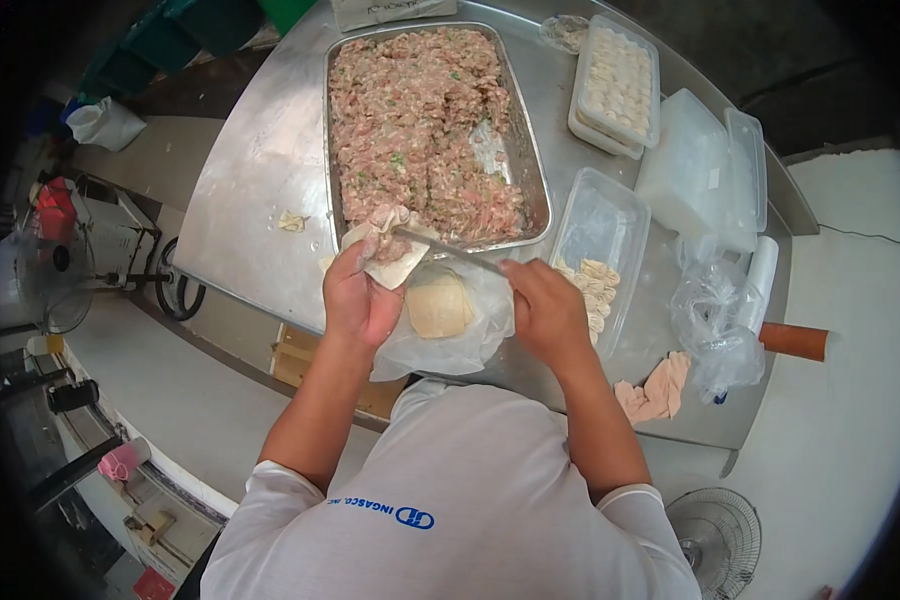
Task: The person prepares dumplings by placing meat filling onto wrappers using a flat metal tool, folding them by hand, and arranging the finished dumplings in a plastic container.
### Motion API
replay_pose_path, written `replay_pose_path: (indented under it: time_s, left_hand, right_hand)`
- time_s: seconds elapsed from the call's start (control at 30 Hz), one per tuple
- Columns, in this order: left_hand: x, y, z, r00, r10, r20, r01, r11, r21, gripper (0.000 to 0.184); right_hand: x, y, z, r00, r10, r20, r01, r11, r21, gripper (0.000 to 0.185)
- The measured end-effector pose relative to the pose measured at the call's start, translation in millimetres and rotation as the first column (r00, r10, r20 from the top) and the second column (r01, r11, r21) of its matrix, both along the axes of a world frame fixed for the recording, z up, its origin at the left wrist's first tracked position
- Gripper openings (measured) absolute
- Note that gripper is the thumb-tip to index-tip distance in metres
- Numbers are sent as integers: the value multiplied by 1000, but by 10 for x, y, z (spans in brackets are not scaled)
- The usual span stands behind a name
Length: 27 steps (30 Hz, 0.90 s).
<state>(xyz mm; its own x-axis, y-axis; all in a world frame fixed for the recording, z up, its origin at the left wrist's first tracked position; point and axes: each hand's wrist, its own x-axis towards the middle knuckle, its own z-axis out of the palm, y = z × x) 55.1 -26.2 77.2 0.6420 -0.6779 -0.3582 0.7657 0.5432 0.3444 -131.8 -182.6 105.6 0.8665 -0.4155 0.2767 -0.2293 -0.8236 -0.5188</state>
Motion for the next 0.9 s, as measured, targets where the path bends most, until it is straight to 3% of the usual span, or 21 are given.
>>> replay_pose_path:
  time_s: [0.1, 0.17, 0.23, 0.27, 0.33, 0.47, 0.53, 0.57, 0.63, 0.73, 0.83, 0.9]
  left_hand:
    - [122, 53, -137, 997, -4, 82, 2, 999, 32, 39]
    - [163, 49, -123, 996, 46, 77, -52, 995, 80, 38]
    - [178, 57, -80, 993, 95, 75, -104, 986, 128, 37]
    - [188, 62, -35, 996, 78, 51, -84, 989, 123, 38]
    - [206, 81, 29, 997, 72, 28, -75, 990, 119, 39]
    - [208, 151, -40, 999, 49, -4, -48, 994, 99, 45]
    - [164, 83, -55, 999, 41, -17, -39, 989, 144, 41]
    - [139, 60, -72, 999, 36, -23, -33, 989, 145, 41]
    - [96, -6, -111, 994, -109, 5, 106, 976, 192, 42]
    - [54, -152, -223, 995, -98, 26, 94, 989, 115, 40]
    - [57, -90, -28, 969, -205, 140, 213, 976, -41, 39]
    - [5, -70, 210, 975, -185, 122, 194, 979, -65, 34]
  right_hand:
    - [129, -182, -56, 997, -79, 12, 79, 989, -125, 29]
    - [265, -401, -23, 985, -150, -86, 139, 983, -123, 28]
    - [380, -663, -26, 908, -177, -380, 113, 977, -183, 28]
    - [396, -782, -21, 910, -175, -377, 112, 977, -182, 28]
    - [438, -937, 47, 790, -214, -574, 87, 967, -242, 27]
    - [284, -643, 509, 794, -262, -549, 97, 945, -311, 29]
    - [156, -434, 524, 962, -105, -252, 73, 989, -131, 32]
    - [122, -337, 465, 960, -110, -258, 78, 988, -131, 32]
    - [87, -127, 222, 998, 54, -38, -60, 985, -161, 36]
    - [60, 64, -5, 989, 3, -146, -16, 996, -91, 35]
    - [-45, 123, 122, 997, -38, -60, 37, 999, -11, 36]
    - [-115, 123, 295, 999, -48, -20, 49, 998, 49, 35]
